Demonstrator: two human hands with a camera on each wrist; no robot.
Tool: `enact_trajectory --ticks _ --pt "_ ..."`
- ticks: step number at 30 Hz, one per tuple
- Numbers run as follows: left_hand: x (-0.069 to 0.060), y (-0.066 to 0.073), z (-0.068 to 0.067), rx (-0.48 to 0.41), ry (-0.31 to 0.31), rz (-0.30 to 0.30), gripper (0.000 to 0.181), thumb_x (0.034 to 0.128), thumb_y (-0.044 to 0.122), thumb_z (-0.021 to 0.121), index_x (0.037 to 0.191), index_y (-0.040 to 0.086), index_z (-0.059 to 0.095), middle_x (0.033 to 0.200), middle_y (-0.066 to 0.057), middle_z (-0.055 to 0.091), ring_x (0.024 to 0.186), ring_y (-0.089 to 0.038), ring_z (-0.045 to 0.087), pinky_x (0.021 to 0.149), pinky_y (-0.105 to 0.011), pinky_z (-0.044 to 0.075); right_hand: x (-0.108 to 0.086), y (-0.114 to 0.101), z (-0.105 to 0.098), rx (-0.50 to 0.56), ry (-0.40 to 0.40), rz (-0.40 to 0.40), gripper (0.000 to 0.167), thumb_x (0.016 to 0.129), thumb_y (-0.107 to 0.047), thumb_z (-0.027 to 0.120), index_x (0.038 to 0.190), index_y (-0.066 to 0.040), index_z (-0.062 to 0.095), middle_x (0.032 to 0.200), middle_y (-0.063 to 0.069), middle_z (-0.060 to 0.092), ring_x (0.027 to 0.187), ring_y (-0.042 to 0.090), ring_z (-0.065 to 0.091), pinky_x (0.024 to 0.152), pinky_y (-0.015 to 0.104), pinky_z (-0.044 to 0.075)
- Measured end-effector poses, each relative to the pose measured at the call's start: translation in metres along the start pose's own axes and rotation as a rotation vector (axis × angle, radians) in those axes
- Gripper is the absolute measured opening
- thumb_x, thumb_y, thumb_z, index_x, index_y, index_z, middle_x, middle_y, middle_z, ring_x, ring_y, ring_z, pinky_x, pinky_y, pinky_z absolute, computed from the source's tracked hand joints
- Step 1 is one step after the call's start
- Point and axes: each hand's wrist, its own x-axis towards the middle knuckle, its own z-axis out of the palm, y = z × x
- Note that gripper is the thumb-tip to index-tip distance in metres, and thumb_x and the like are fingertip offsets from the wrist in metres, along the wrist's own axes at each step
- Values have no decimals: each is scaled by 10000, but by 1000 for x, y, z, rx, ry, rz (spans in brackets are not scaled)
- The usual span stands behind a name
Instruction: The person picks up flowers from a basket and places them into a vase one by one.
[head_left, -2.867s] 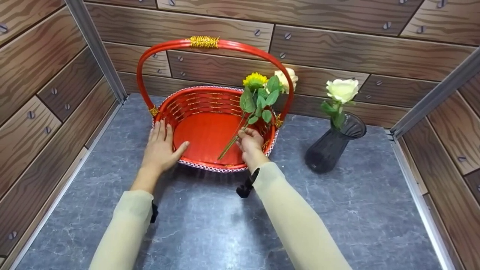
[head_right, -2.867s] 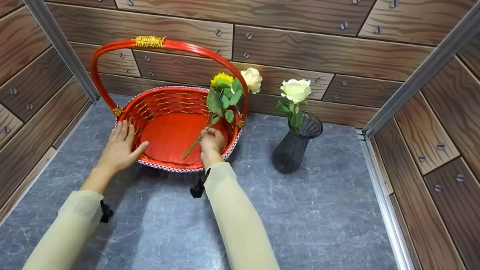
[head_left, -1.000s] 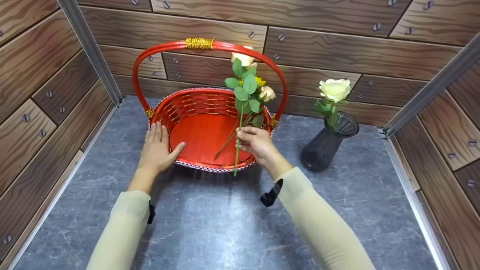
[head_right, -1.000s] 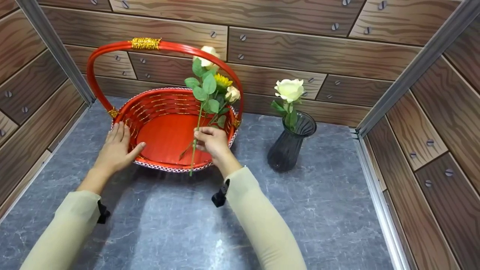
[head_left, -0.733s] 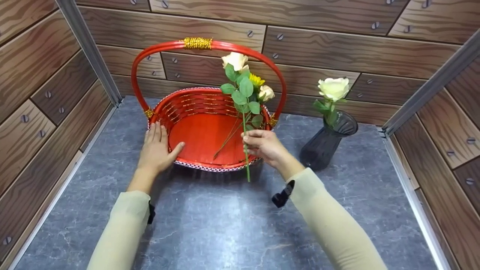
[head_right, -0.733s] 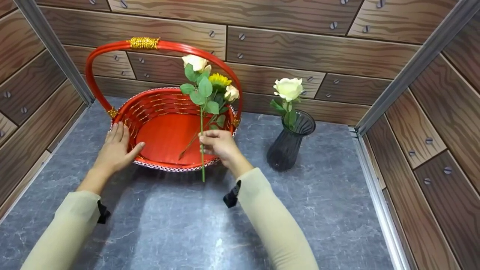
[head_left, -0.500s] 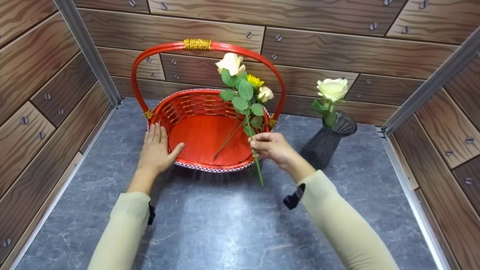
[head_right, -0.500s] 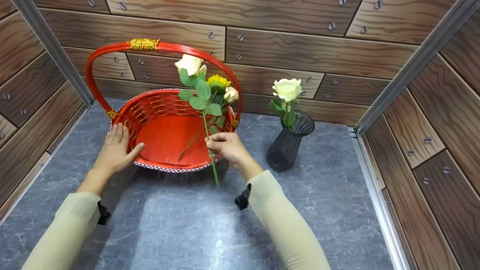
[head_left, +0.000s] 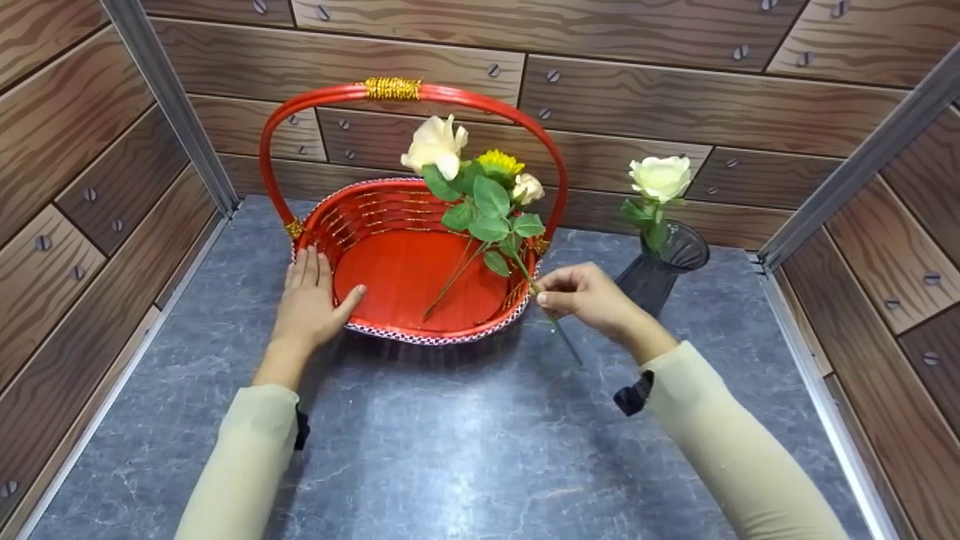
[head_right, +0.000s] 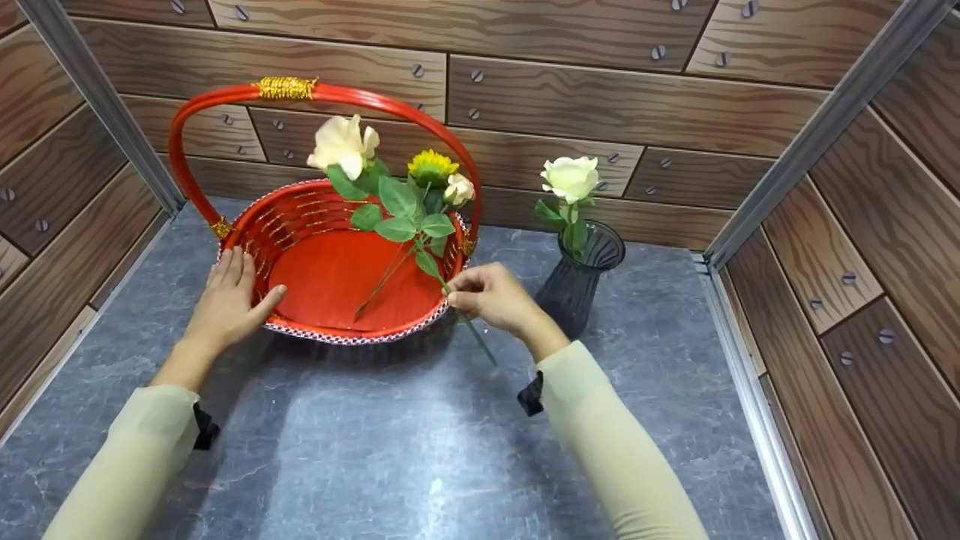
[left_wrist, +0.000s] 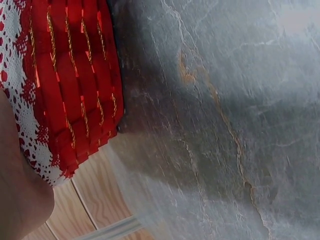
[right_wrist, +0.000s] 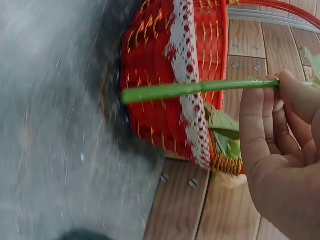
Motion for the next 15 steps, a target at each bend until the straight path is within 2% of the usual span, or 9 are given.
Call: enact_trajectory --ticks 5,8,12,15 --pt "1 0 0 -3 2 5 980 980 660 358 1526 -130 163 1619 -314 91 1521 -442 12 1234 -540 33 -8 3 -10 -173 25 -49 119 905 -49 692 996 19 726 915 185 708 783 207 670 742 317 600" --pt "1 1 0 -9 2 4 975 979 653 370 1527 -128 164 1620 -310 93 1522 -439 8 1235 -534 20 -13 5 -15 -274 58 -92 124 909 -73 698 999 2 738 926 181 721 776 185 672 724 279 591" --pt "1 0 1 -12 15 5 968 977 643 391 1526 -126 184 1620 -308 110 1524 -434 17 1236 -531 16 -16 8 -20 -335 113 -144 158 916 -100 707 1026 8 744 928 128 744 762 169 686 707 284 592" --pt "0 0 1 -12 22 7 970 977 645 388 1525 -129 187 1618 -311 109 1522 -439 21 1235 -536 19 -19 12 -24 -341 162 -179 151 916 -104 712 1019 -1 749 910 114 750 738 137 677 683 262 577"
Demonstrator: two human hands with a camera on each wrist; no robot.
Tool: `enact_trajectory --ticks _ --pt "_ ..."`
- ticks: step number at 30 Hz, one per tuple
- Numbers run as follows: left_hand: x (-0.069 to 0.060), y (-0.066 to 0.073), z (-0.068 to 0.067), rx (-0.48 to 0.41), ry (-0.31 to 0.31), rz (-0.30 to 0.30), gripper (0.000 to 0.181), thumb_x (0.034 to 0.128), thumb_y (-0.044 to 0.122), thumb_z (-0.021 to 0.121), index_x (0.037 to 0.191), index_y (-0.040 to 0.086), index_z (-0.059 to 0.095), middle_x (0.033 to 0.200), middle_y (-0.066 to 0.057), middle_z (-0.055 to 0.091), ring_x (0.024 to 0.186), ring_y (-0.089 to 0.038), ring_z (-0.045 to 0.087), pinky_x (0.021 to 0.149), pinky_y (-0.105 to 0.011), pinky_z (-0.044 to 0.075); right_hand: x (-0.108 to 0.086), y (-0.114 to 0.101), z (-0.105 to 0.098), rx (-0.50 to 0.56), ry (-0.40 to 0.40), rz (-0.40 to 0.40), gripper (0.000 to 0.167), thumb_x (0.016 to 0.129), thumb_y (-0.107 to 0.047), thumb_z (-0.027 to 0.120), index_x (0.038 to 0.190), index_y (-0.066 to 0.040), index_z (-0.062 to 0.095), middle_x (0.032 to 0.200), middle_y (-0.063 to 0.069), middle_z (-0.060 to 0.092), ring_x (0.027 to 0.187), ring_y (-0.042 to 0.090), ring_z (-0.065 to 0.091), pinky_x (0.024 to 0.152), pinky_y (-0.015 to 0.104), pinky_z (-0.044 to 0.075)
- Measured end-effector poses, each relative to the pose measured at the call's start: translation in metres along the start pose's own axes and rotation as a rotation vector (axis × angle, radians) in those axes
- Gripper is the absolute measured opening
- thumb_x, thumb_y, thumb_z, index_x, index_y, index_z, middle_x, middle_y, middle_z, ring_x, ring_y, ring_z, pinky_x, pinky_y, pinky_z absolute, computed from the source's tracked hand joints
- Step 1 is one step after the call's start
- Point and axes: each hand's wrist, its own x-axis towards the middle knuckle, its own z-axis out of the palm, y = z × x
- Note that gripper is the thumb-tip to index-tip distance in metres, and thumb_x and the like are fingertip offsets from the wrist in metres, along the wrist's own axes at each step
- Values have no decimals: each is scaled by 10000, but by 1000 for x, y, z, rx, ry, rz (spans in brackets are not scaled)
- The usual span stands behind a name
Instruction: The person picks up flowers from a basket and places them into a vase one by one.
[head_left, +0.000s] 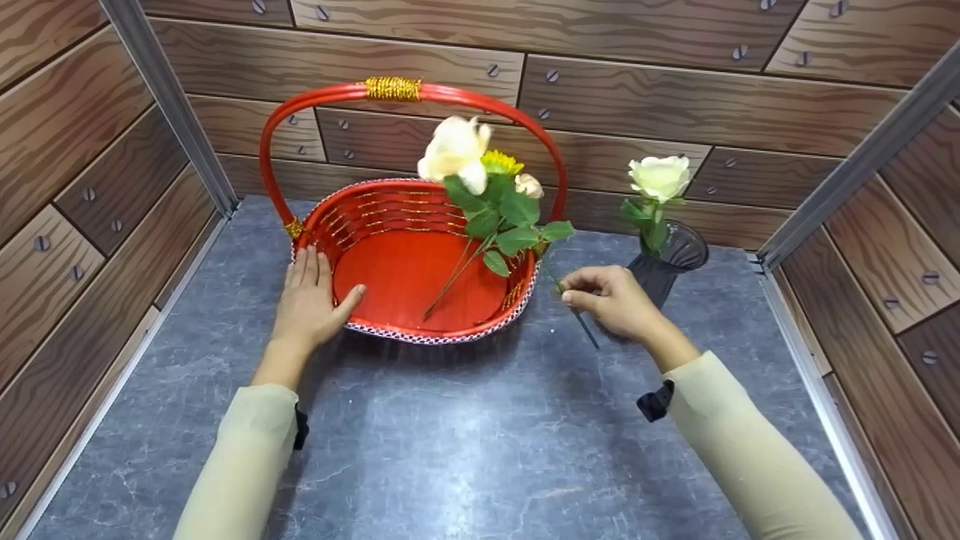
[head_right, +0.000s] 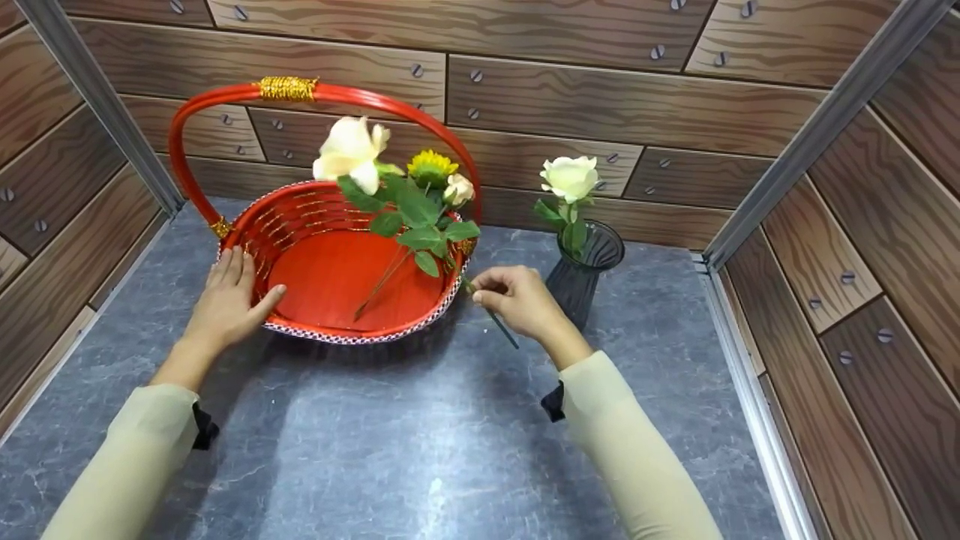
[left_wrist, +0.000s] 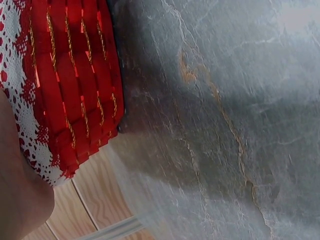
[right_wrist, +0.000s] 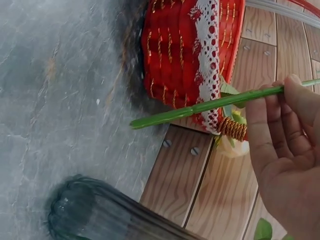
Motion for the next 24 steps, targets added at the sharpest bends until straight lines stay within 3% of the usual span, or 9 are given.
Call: enact_trajectory --ticks 5,12,16,18,24 --pt "-1 0 0 7 -8 0 971 979 650 375 1525 -129 180 1617 -314 105 1522 -440 19 1234 -541 38 -5 9 -3 77 96 -32 133 916 -87 711 986 22 740 856 117 740 702 68 651 641 199 535" --pt "-2 0 1 12 -9 1 969 979 653 373 1524 -129 195 1618 -313 113 1521 -443 26 1232 -547 51 -14 21 -1 456 271 26 136 913 26 674 989 139 670 873 50 726 741 104 688 712 257 596" --pt "-2 -1 1 9 -1 4 968 979 649 381 1521 -133 200 1615 -317 119 1520 -446 33 1231 -550 53 -21 28 3 693 375 67 47 925 71 633 955 74 669 892 70 713 764 148 705 730 297 608" --pt "-2 -1 0 9 -2 3 967 979 645 385 1522 -132 196 1616 -316 114 1521 -444 31 1233 -546 47 -24 31 5 787 417 84 78 932 69 621 939 14 676 894 79 710 781 167 710 740 305 609" --pt "-1 0 0 10 2 7 962 978 638 397 1520 -133 202 1614 -317 120 1520 -445 38 1232 -546 53 -31 35 4 958 497 135 112 948 17 621 937 -66 696 875 62 701 803 175 702 755 305 603"
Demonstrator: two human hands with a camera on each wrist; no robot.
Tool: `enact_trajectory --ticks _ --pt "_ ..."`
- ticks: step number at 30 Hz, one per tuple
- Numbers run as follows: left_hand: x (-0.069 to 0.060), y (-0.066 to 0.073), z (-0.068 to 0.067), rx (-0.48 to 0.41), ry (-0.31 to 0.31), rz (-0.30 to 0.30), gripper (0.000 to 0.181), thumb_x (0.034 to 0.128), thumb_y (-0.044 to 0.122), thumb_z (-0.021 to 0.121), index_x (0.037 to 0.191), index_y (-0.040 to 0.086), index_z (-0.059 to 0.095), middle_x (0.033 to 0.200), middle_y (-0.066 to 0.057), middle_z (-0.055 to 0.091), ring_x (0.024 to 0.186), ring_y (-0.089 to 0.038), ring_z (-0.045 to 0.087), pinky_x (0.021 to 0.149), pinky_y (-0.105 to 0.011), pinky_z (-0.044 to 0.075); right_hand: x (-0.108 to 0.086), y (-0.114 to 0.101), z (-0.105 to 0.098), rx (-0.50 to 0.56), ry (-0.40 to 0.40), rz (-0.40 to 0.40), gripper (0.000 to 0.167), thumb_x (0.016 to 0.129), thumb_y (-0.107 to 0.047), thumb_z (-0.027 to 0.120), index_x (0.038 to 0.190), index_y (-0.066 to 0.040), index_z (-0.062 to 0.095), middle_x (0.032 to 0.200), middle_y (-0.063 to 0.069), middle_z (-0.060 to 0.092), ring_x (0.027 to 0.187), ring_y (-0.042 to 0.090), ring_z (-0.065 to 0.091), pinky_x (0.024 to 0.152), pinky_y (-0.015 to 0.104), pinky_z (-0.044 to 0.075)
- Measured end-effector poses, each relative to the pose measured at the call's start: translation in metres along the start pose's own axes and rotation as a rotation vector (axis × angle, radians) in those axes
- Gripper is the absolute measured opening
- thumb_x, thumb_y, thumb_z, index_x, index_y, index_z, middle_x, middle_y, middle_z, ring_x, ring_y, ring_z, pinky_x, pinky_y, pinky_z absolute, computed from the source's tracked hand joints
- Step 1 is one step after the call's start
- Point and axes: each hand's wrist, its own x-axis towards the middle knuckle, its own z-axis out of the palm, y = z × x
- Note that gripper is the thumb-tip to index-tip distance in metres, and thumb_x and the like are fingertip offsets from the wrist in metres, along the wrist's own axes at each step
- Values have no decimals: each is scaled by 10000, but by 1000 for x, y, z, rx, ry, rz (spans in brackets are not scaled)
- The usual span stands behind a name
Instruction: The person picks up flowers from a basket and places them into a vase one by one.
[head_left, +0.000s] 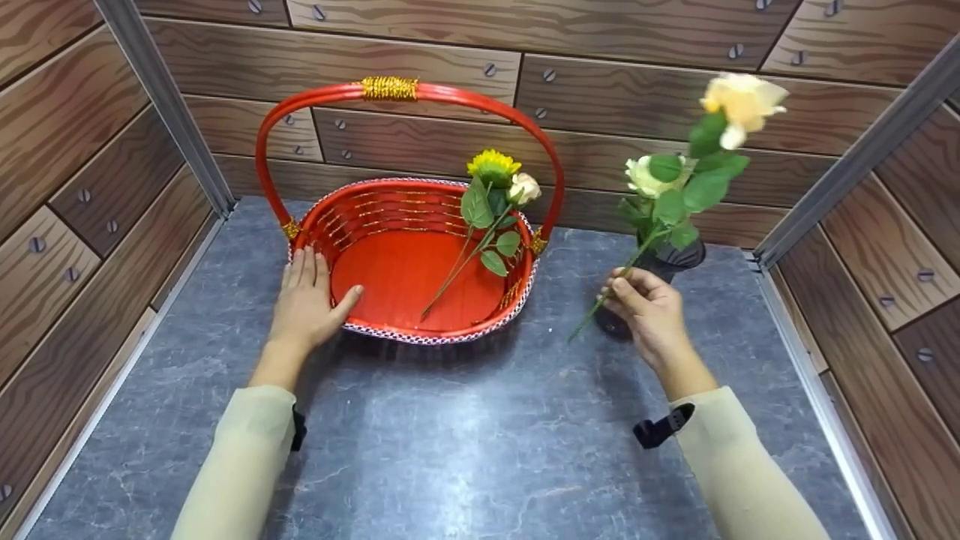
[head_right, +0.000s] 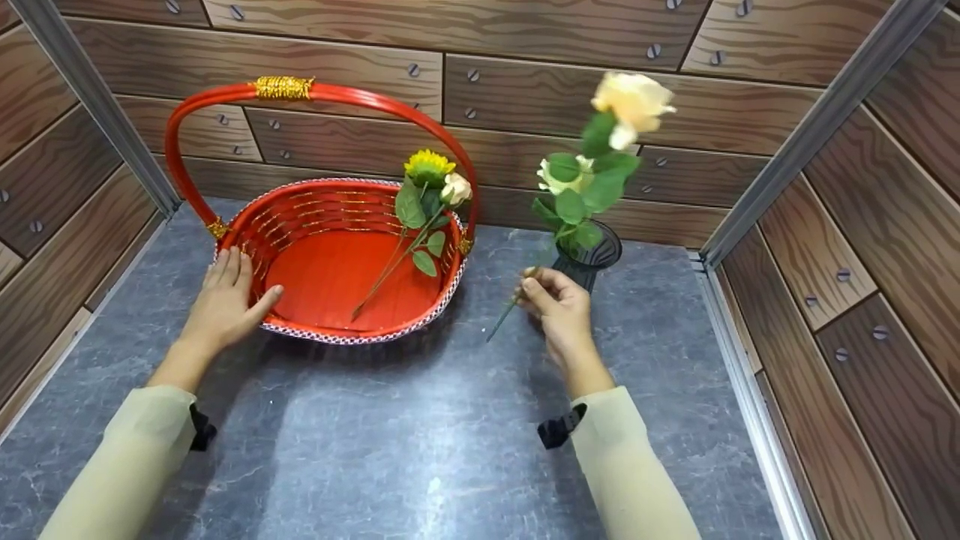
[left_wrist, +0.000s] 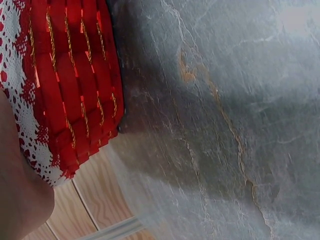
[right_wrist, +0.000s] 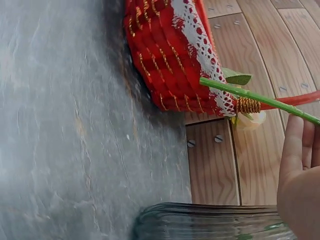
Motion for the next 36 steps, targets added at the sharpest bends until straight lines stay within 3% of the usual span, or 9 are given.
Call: enact_trajectory --ticks 12,22,27,36 --pt "-1 0 1 -9 11 4 966 975 642 405 1518 -133 209 1614 -315 133 1520 -443 43 1235 -535 37 -1 -31 -17 383 119 13 75 929 26 619 973 -1 673 880 109 689 805 216 700 792 321 602" --pt "-2 0 -1 -6 2 -1 988 972 667 374 1518 -137 197 1612 -322 121 1521 -444 29 1235 -536 25 9 -66 -37 527 192 -34 81 920 64 611 996 46 630 864 158 687 776 269 710 756 346 611" --pt "-1 1 -2 0 -8 -3 976 977 648 384 1519 -139 189 1612 -321 119 1519 -447 32 1236 -532 20 18 -85 -46 548 241 -49 116 900 77 634 1012 51 620 860 159 680 761 275 706 735 351 614" --pt "-1 3 -2 2 -9 -26 954 987 628 382 1520 -139 186 1614 -319 115 1521 -442 32 1238 -519 16 40 -110 -57 479 309 -55 177 874 65 674 1042 47 622 864 146 667 761 247 689 714 346 617"
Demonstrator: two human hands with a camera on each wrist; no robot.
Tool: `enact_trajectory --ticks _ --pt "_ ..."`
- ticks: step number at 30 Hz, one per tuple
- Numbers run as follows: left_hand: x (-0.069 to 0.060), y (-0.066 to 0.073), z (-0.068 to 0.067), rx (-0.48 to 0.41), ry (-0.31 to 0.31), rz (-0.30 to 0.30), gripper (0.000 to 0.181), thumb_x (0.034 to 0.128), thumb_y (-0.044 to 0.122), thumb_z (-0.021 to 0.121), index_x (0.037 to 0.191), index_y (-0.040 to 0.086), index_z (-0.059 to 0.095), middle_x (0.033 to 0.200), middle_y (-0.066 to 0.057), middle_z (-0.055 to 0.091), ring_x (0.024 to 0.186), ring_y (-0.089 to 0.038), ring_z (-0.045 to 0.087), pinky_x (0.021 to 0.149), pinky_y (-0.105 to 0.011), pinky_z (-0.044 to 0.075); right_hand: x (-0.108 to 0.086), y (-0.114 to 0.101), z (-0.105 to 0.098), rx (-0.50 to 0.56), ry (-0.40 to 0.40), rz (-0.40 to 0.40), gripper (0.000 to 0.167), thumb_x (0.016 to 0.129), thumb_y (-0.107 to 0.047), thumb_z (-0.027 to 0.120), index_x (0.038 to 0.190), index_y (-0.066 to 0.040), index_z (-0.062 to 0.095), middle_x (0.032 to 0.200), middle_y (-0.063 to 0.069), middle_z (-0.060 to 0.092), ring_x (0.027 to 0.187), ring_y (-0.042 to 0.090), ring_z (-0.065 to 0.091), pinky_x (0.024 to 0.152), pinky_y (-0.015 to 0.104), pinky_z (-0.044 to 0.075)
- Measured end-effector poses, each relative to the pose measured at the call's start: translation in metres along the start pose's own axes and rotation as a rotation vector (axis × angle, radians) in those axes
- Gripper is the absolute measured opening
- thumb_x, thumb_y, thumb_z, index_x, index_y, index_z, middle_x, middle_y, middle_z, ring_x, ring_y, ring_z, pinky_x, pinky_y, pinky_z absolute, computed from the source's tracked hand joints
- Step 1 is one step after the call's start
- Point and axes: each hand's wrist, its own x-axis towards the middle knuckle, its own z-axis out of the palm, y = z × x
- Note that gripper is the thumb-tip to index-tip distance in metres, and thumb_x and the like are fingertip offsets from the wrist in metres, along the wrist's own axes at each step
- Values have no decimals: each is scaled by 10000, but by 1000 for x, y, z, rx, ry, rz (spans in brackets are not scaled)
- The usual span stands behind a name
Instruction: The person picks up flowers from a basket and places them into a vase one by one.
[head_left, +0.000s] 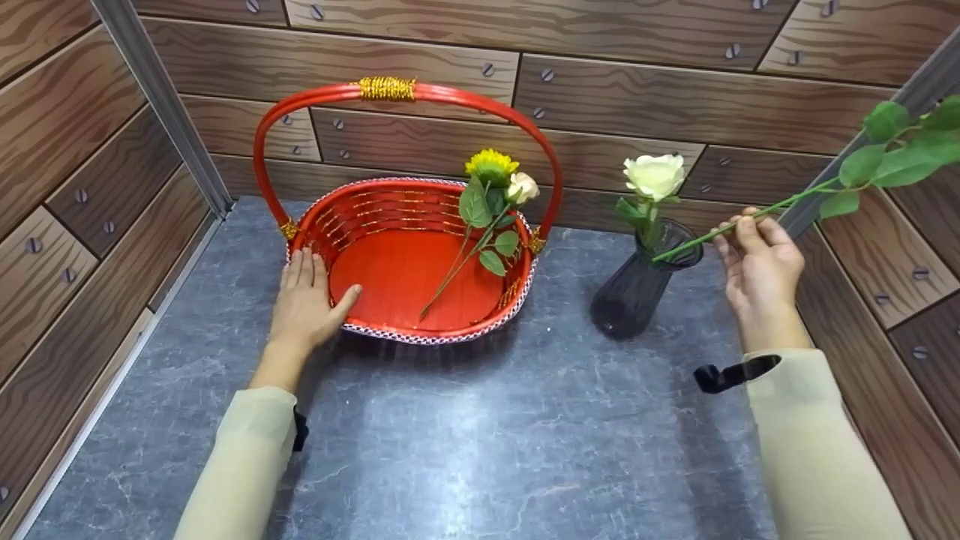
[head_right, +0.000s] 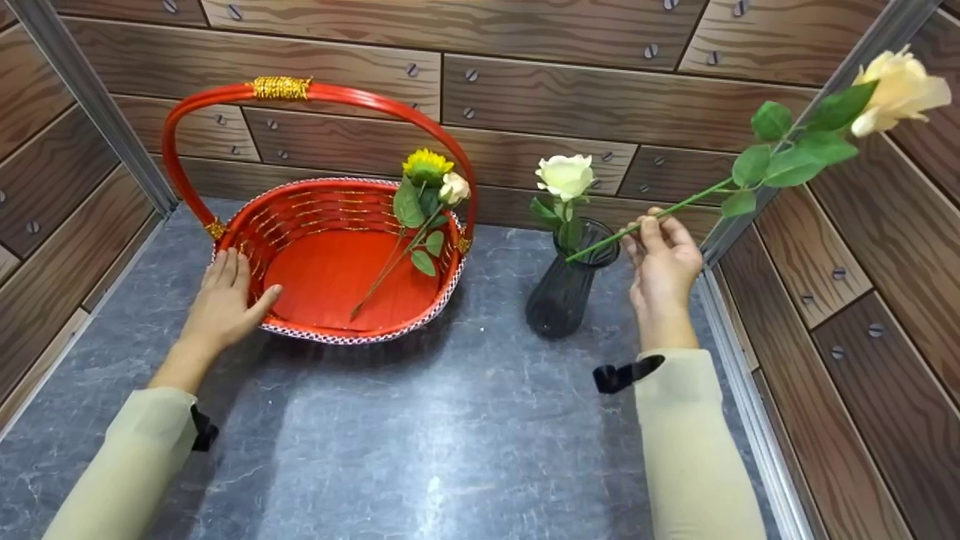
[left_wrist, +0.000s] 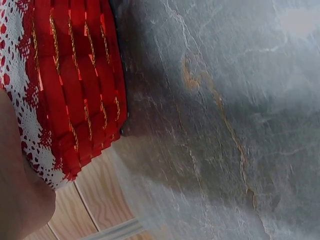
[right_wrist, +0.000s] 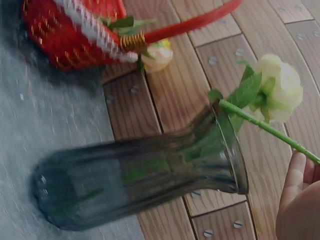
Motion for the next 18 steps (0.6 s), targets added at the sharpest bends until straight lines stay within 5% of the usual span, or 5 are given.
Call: enact_trajectory --ticks 18 --pt "-1 1 0 3 9 -10 945 996 628 350 1515 -145 190 1607 -326 126 1519 -446 36 1239 -515 19 15 10 -8 -284 83 -46 138 840 29 740 969 18 691 873 97 656 790 196 694 693 277 607"
